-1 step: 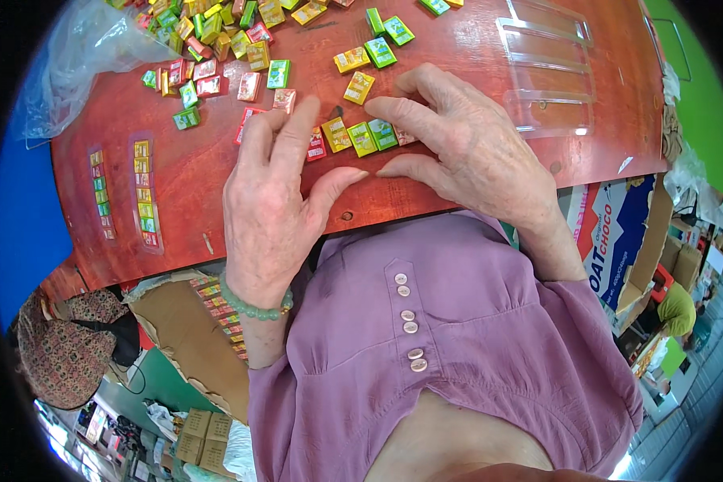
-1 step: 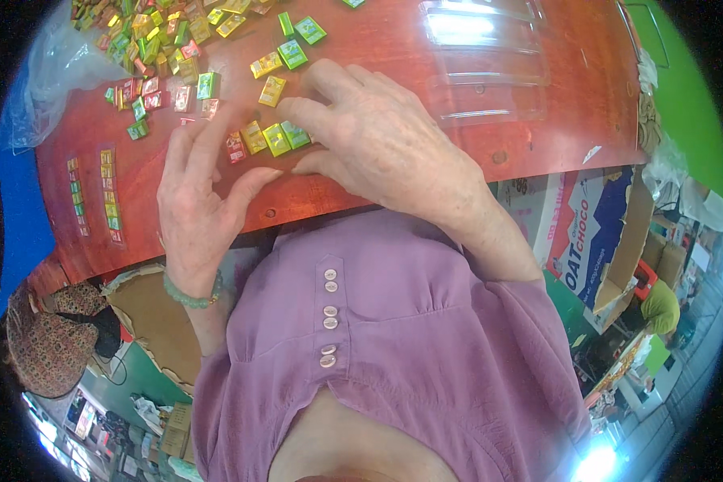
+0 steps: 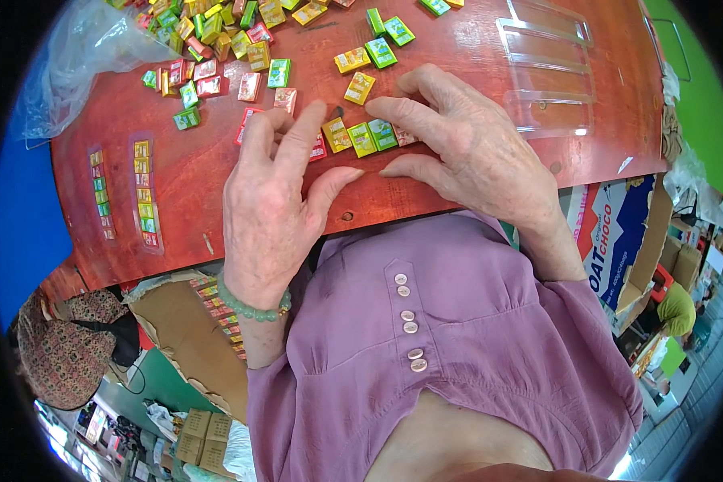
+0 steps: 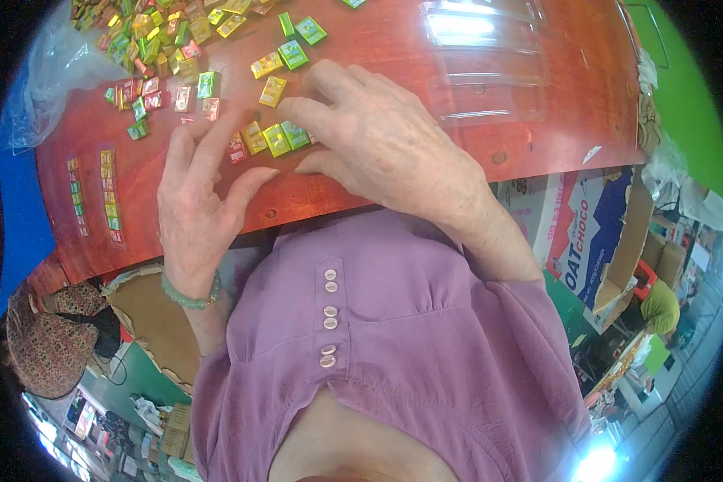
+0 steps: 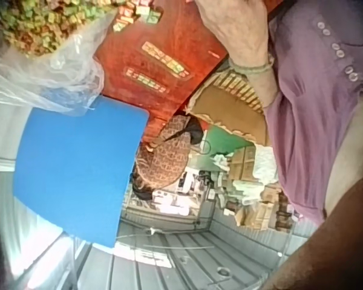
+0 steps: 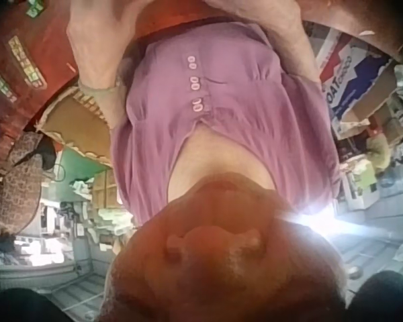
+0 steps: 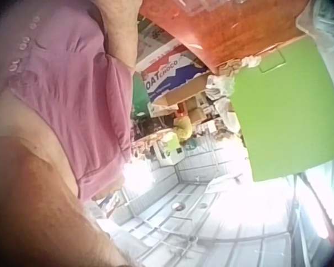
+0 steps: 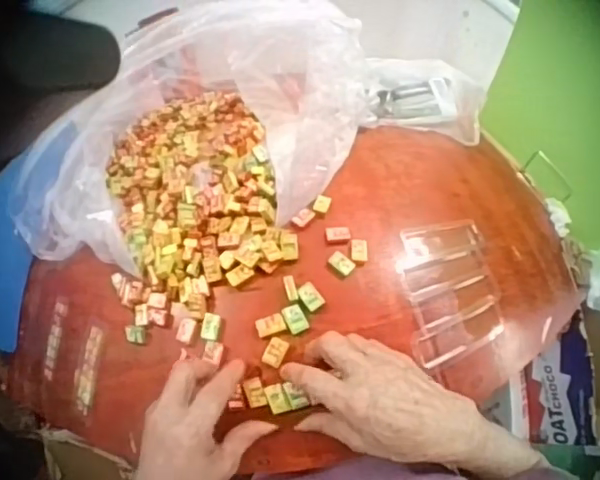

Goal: Arranging individual wrapped candies into rows and placing them into a shipping box.

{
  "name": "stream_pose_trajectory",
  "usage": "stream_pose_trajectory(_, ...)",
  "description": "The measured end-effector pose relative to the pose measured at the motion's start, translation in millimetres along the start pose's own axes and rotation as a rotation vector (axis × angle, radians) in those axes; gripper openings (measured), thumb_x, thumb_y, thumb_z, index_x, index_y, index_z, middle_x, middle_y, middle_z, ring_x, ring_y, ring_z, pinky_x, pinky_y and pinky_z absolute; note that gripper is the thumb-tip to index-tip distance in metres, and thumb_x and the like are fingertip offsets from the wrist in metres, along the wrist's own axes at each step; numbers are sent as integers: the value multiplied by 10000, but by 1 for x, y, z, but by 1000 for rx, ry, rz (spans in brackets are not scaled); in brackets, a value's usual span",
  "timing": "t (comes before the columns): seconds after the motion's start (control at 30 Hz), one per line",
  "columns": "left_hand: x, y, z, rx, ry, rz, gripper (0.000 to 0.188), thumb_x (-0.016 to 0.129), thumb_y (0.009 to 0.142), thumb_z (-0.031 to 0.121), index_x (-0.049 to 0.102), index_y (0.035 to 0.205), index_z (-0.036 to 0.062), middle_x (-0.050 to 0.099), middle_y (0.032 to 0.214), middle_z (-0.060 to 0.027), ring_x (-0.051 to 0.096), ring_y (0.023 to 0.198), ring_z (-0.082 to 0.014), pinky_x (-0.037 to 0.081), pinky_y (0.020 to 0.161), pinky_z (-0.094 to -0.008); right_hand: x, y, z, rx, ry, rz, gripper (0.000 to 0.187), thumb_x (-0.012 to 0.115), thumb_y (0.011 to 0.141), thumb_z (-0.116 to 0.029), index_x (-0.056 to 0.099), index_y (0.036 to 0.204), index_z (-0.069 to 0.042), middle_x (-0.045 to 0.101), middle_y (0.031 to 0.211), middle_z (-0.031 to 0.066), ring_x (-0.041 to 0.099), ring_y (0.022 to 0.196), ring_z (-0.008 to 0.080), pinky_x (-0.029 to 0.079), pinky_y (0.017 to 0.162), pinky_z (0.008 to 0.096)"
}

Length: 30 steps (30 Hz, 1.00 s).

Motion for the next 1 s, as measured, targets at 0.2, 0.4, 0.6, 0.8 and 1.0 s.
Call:
stream_pose_trajectory(0.2, 6, 1, 6, 7, -39, -55, 454, 832, 805, 162, 674, 1205, 17, 586, 1039, -142, 667, 858, -313, 572, 711, -417, 1, 0, 0, 30, 66, -25, 455, 825, 788, -164, 680, 1205, -53, 604, 1131, 124, 661, 991, 319, 554, 835, 418)
stream_pose_trajectory(0.4, 13, -6, 9, -12, -61, 11, 355, 797, 829, 94, 671, 1148, 1, 588, 1044, -130, 667, 859, -328, 574, 706, -421, 0, -2, 3, 62, 179, 0, 380, 812, 806, -130, 698, 1158, -48, 623, 1046, 107, 673, 912, 302, 560, 762, 391)
stream_pose_trajectory(0.6, 18, -16, 8, 83, -31, 73, 341, 776, 841, 65, 656, 1154, 1, 585, 1044, -128, 665, 883, -321, 574, 724, -421, 0, -1, 2, 14, 123, -34, 301, 775, 829, -82, 696, 1116, -36, 625, 1014, 118, 674, 908, 311, 561, 756, 389)
stream_pose_trajectory(0.8, 13, -32, 13, 22, 44, 69, 379, 785, 826, 52, 679, 1188, 22, 564, 1032, -107, 651, 885, -279, 556, 705, -401, 11, 4, -6, -80, 132, -24, 285, 786, 823, -117, 687, 1069, -13, 625, 997, 133, 662, 929, 333, 565, 765, 419)
stream_pose_trajectory(1.0, 7, -38, 11, -60, 14, 79, 355, 790, 822, 67, 705, 1165, 37, 554, 1036, -103, 643, 870, -267, 551, 690, -402, 6, 13, -15, 3, 216, 86, 329, 836, 816, -177, 671, 1056, -26, 623, 978, 124, 661, 891, 313, 558, 736, 395)
Point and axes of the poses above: each hand's wrist, its own y-axis towards the middle knuckle, its own x-axis out of the palm, z = x × y, the point moved 1 cm from there along y, towards the middle knuckle
